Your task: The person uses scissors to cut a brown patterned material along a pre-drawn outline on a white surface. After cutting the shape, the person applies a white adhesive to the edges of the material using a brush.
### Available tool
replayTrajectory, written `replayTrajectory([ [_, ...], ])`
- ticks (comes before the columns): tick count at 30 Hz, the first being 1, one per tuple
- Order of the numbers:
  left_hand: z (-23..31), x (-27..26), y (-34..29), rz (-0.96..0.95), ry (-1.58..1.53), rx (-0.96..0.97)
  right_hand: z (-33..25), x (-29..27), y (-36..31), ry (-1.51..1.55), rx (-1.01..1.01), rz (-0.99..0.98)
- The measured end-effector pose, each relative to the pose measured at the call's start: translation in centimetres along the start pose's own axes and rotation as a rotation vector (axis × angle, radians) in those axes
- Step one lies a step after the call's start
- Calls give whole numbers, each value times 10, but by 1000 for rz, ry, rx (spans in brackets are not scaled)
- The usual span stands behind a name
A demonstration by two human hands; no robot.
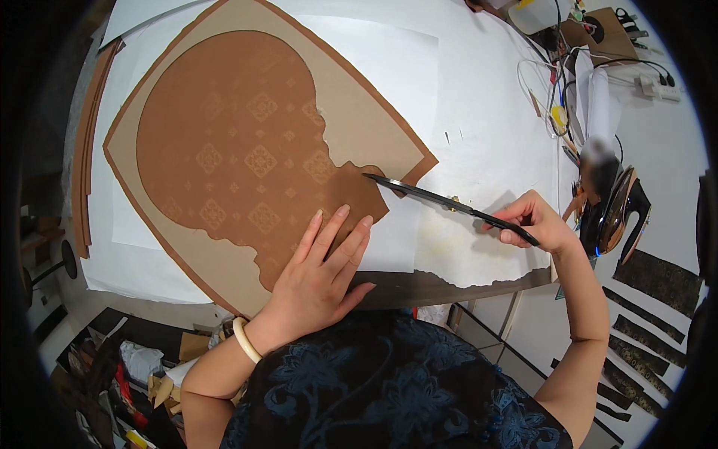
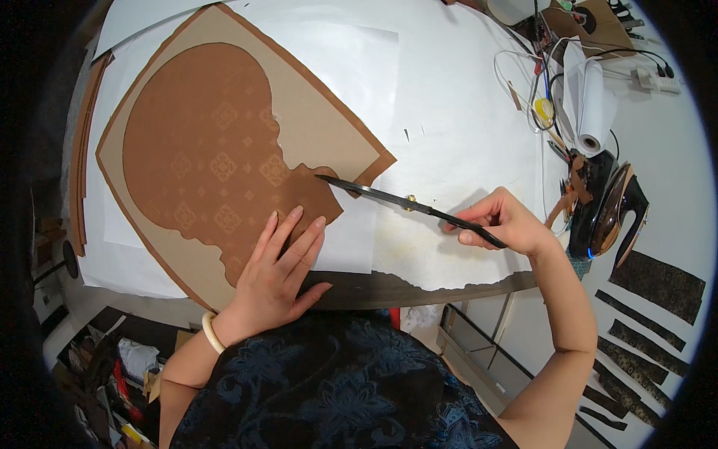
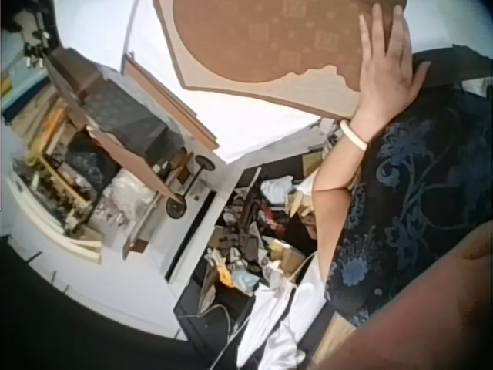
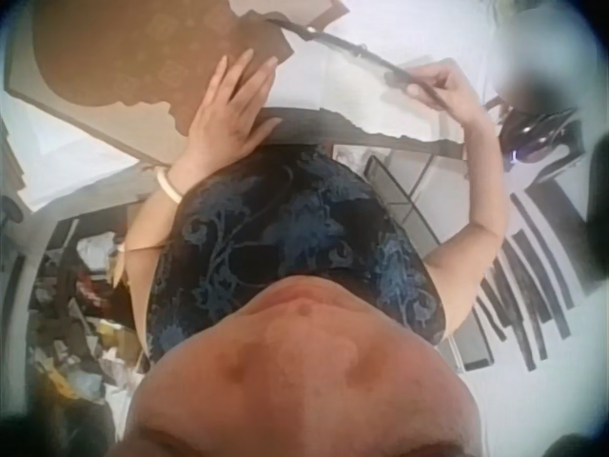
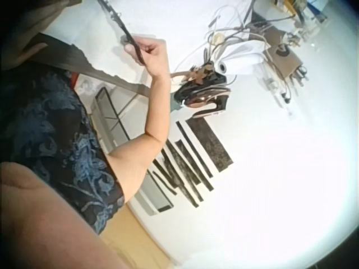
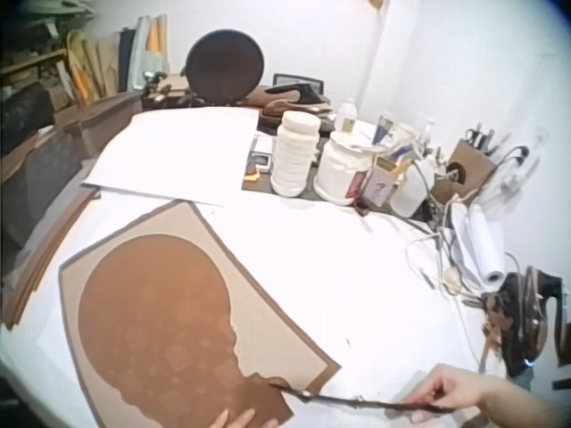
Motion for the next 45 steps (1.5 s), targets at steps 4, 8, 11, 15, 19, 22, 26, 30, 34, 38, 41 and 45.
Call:
replayTrajectory([
  [4, 0, 0, 0, 0, 4, 4, -6, -5, 2, -56, -17, -7],
  [8, 0, 1, 0, -1, 5, -1, -9, -9, 6, -82, -19, -34],
  [11, 0, 1, 0, 1, 10, 0, -11, -11, 9, -115, -26, -50],
  [15, 0, 0, 1, -2, 13, 4, -12, -11, 12, -101, -46, -50],
  [19, 0, 0, 1, -2, 16, 4, -14, -9, 15, -84, -39, -52],
  [22, 0, 0, 1, -4, 19, 3, -13, -7, 16, -62, -40, -56],
  [26, 1, 0, 1, -5, 16, 4, -9, -4, 15, -42, -53, -63],
  [30, 0, -1, 1, 0, 0, 3, -2, 1, 11, -38, -68, -49],
  [34, 0, -2, 1, 3, -15, 3, 4, 13, 6, 12, -52, -27],
  [38, 1, -2, 1, 9, -21, 4, 12, 28, 2, 88, -19, -2],
  [41, 1, -3, 1, 14, -29, 9, 18, 43, 0, 248, -47, -12],
  [45, 0, -3, 0, 19, -35, 11, 31, 63, -6, 395, -18, -7],
])
Point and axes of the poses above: each hand's wrist, its own y-axis towards the middle knuckle, its own x-axis out of the palm, z = x × y, the point moved 7 cm from there along y, towards the middle knuckle, and after that the axes turned 1 degree about x, right-handed, at the moved point
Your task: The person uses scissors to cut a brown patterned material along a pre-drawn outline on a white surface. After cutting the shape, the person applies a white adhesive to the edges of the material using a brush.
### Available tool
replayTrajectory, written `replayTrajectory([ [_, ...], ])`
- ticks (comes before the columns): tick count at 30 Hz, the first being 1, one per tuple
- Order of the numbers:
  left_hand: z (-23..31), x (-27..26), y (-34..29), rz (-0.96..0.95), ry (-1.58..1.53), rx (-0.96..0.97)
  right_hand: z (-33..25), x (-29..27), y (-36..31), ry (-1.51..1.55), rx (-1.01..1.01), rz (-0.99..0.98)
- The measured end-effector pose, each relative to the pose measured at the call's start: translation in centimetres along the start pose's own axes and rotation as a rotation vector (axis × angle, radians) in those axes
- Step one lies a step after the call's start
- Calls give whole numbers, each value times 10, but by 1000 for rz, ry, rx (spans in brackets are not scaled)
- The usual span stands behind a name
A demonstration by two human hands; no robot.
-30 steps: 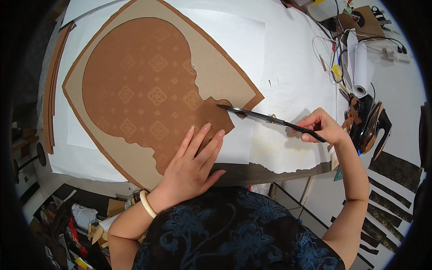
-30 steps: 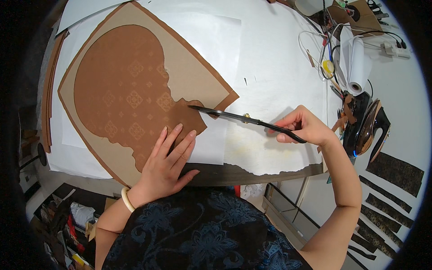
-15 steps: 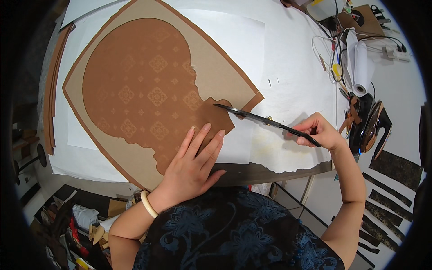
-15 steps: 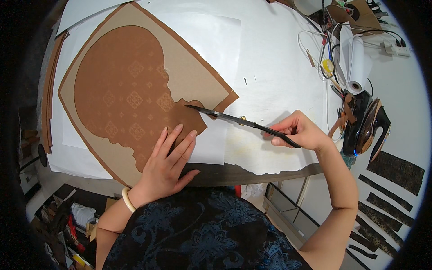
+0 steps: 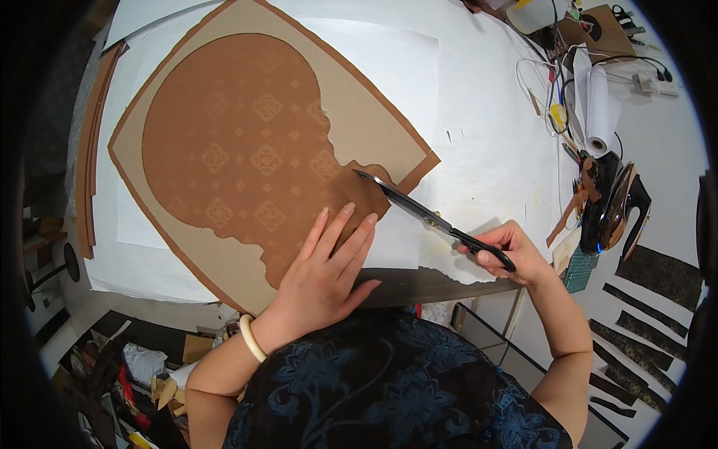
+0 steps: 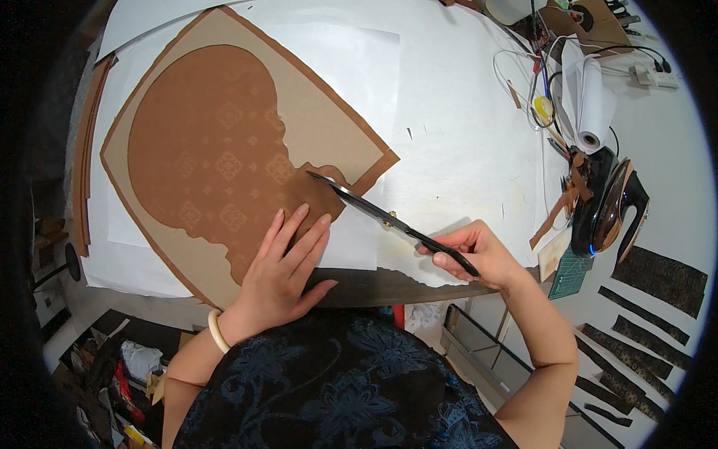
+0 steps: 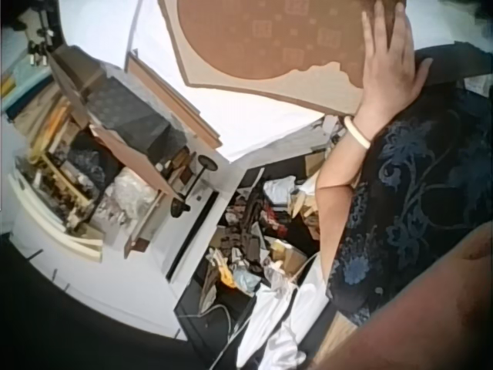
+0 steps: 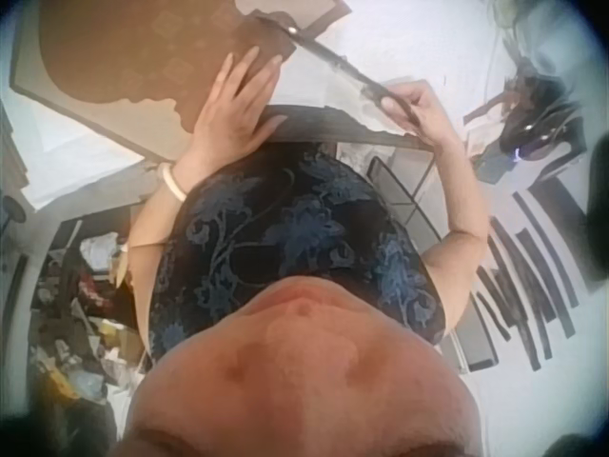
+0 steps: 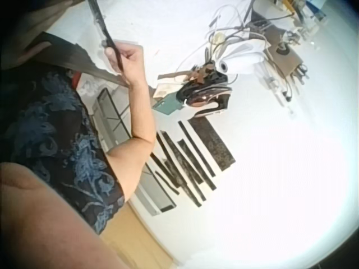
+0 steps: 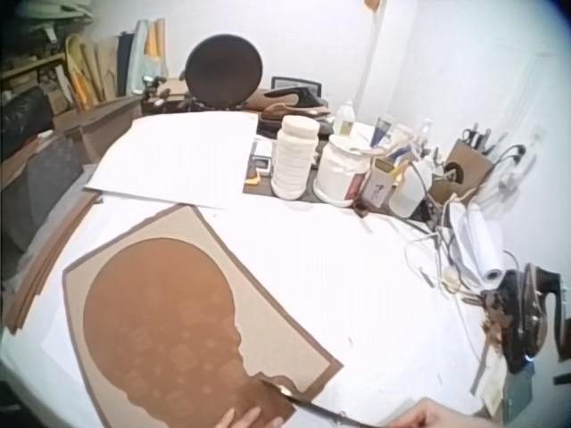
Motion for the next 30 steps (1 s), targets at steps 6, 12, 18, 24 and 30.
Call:
replayTrajectory([
  [6, 0, 0, -1, 5, -7, 8, 22, 23, -8, 169, 0, 0],
  [12, 0, -1, -1, 10, -17, 12, 39, 42, -12, 313, -42, 0],
  [18, 0, -1, -1, 18, -26, 17, 56, 56, -16, 393, 0, 33],
  [24, 0, -1, -1, 14, -23, 20, 71, 65, -17, 476, 19, 52],
  [30, 0, -1, -1, 15, -22, 19, 73, 70, -16, 498, 10, 56],
])
Point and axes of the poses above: each hand's wrist, its own y-axis towards the middle knuckle, its own x-axis out of the palm, z = x × y, the point moved 7 cm from there along y, towards the middle knuckle, and after that the axes turned 1 degree about x, right-handed, at the moved point
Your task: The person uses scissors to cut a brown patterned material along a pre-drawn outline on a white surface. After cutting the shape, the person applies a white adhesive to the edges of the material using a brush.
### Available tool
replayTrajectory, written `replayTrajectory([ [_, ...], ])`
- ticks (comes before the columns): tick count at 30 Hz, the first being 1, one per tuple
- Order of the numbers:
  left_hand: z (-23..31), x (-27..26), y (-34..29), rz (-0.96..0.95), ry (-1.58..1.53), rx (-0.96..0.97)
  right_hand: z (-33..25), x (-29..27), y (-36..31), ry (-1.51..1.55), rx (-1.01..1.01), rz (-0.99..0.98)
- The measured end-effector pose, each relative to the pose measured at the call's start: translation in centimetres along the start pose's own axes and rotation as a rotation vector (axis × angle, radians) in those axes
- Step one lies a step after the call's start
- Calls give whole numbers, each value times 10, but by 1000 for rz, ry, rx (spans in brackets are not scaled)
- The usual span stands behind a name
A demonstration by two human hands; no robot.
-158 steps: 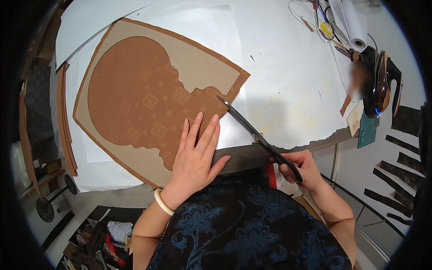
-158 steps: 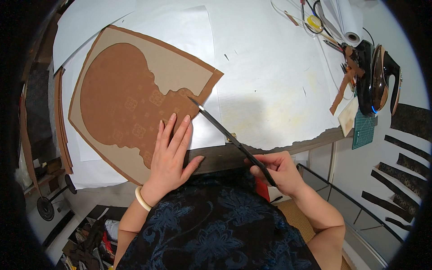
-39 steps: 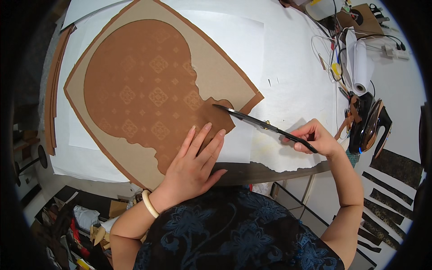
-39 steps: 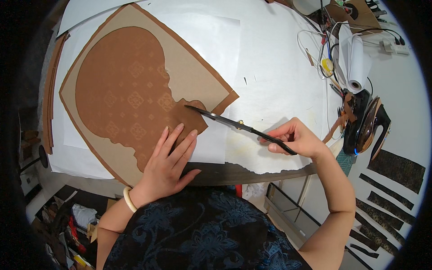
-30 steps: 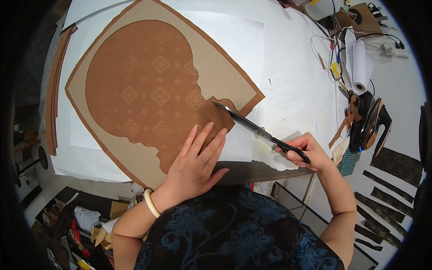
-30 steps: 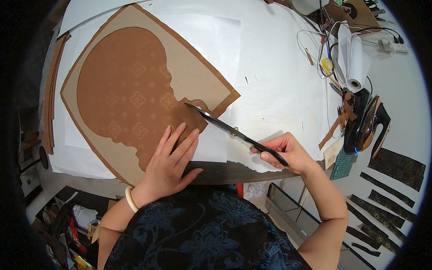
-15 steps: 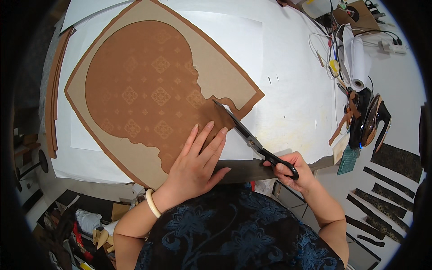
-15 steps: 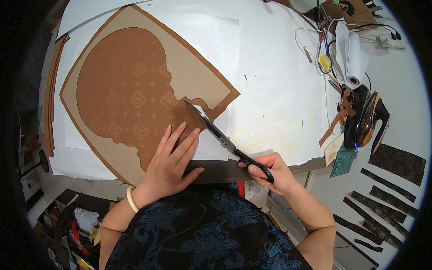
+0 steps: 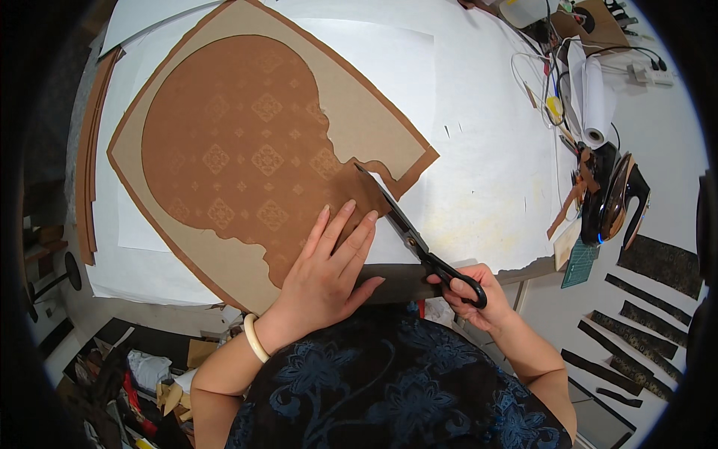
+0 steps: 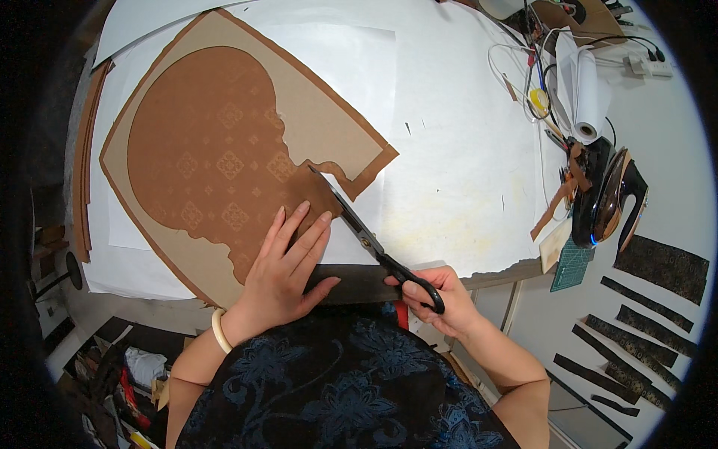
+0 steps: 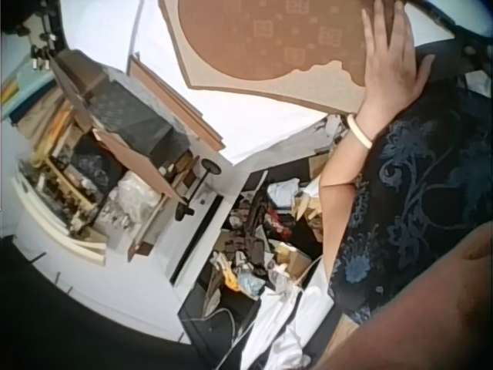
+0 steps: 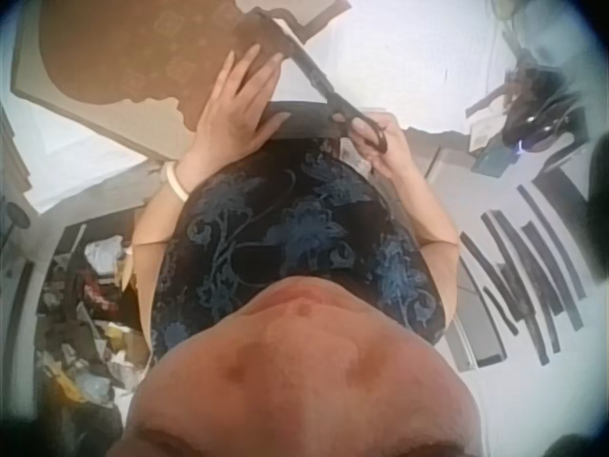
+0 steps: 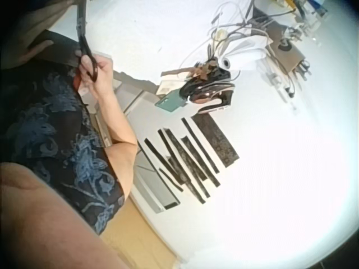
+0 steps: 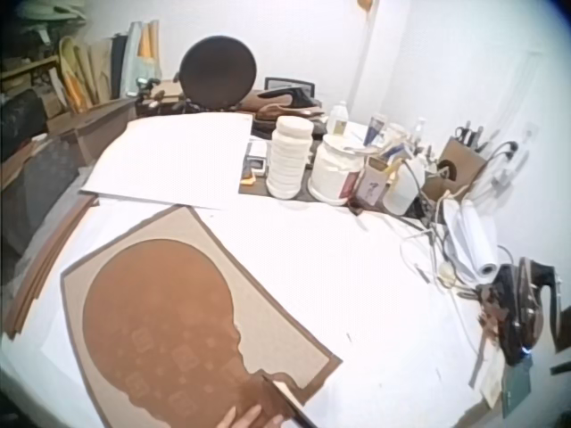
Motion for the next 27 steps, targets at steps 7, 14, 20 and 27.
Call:
replayTrajectory([
  [7, 0, 1, -1, -1, -4, 0, 3, 12, -2, 11, 1, 9],
  [14, -1, -1, 0, 3, -12, -7, -8, 12, -5, -49, -32, 6],
  [20, -2, -1, -1, 18, -24, -3, -69, -9, 3, -391, -27, 22],
  [27, -3, -4, -1, 39, -34, 2, -140, -16, 21, -625, 51, -45],
])
Point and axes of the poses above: each hand's wrist, its own y-axis towards the middle knuckle, its own x-axis out of the palm, z = x × y, the point moved 7 cm from there along y, towards the middle knuckle, and after that the axes turned 1 degree about x, right-handed, at the moved point
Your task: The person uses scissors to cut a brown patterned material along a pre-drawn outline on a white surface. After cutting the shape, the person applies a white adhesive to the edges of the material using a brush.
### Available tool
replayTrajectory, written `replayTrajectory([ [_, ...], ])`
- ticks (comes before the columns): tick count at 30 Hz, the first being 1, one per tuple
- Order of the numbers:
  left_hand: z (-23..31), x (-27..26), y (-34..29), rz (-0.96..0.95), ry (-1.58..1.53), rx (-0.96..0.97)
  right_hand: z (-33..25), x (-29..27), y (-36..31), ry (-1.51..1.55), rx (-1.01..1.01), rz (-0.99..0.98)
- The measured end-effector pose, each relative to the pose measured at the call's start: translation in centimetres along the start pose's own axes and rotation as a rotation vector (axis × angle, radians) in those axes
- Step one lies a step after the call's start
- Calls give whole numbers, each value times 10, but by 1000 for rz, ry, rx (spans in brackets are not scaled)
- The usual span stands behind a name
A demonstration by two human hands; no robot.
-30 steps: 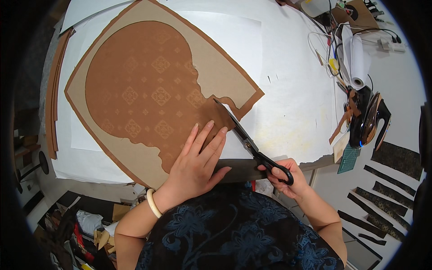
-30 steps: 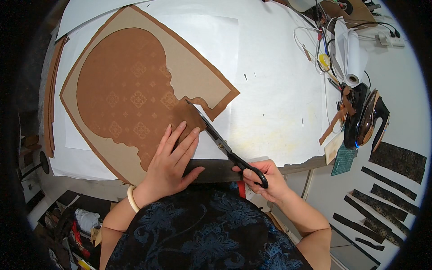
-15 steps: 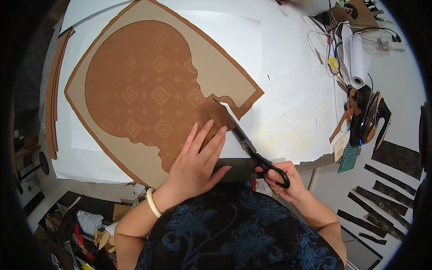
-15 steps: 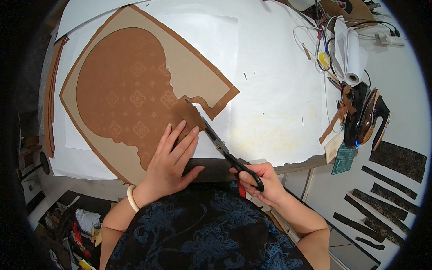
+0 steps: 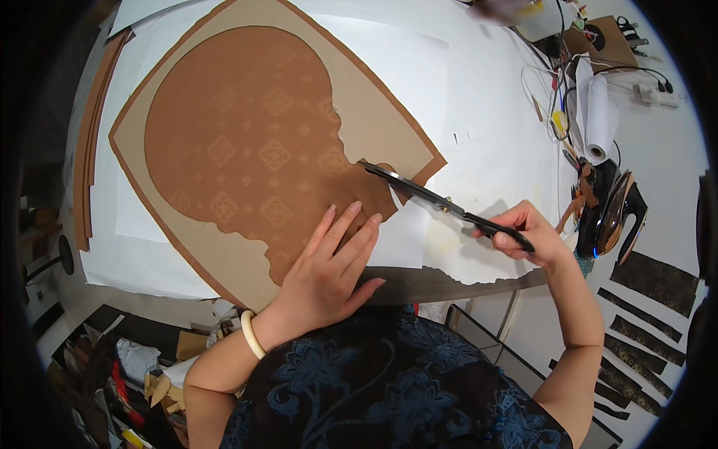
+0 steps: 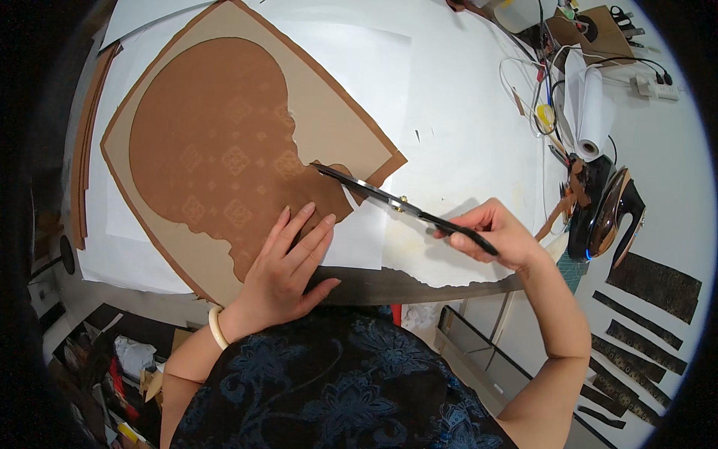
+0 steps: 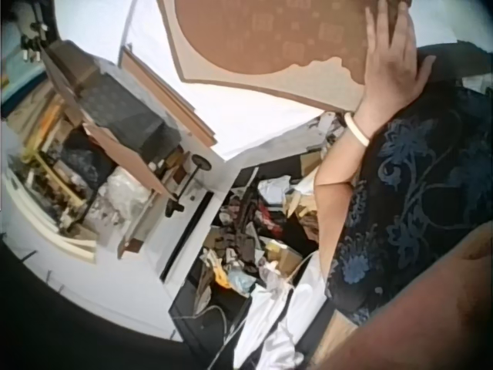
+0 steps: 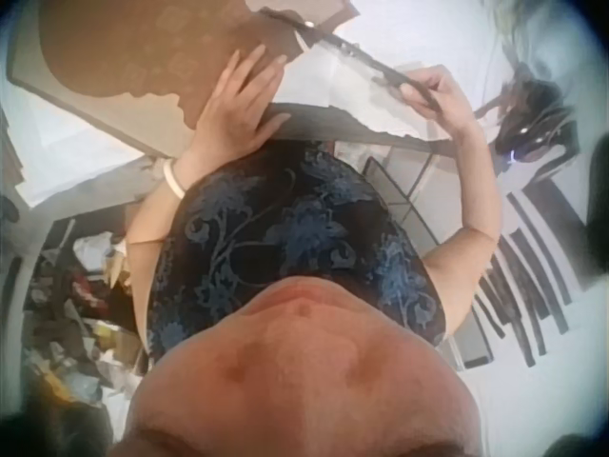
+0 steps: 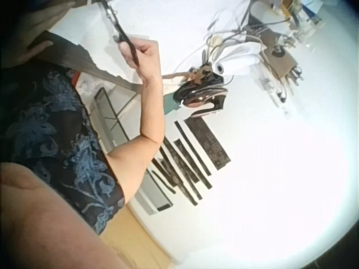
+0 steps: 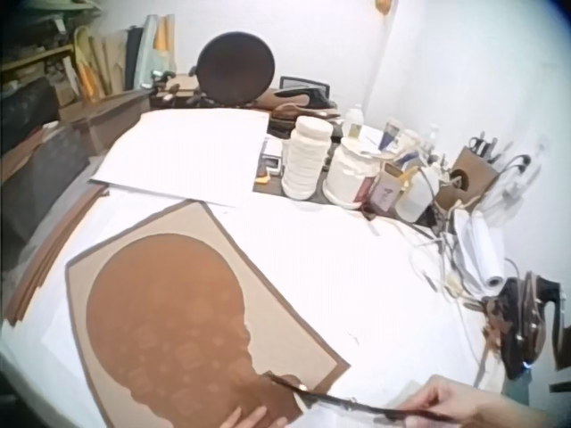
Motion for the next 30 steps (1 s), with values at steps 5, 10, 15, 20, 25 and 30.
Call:
replayTrajectory([
  [5, -2, 2, -1, 15, -9, 9, -35, -14, 9, -167, -2, -23],
  [10, -2, 2, -1, 25, -10, 13, -68, -30, 20, -397, -8, -53],
  [15, -2, 1, -1, 28, -1, 13, -87, -35, 30, -505, -40, -54],
  [20, -2, 1, -1, 22, 12, 14, -89, -37, 34, -518, -85, -75],
  [25, -2, 1, -1, 17, 12, 16, -93, -43, 35, -608, -112, -75],
  [30, -2, 2, -1, 19, 15, 15, -102, -41, 38, -661, -107, -89],
])
Point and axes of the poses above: each hand's wrist, its own y-axis towards the middle knuckle, its own x-axis out of the palm, z = x × y, the point moved 7 cm from there along y, towards the middle knuckle, and after that the axes turned 1 degree about x, right-handed, at the moved point
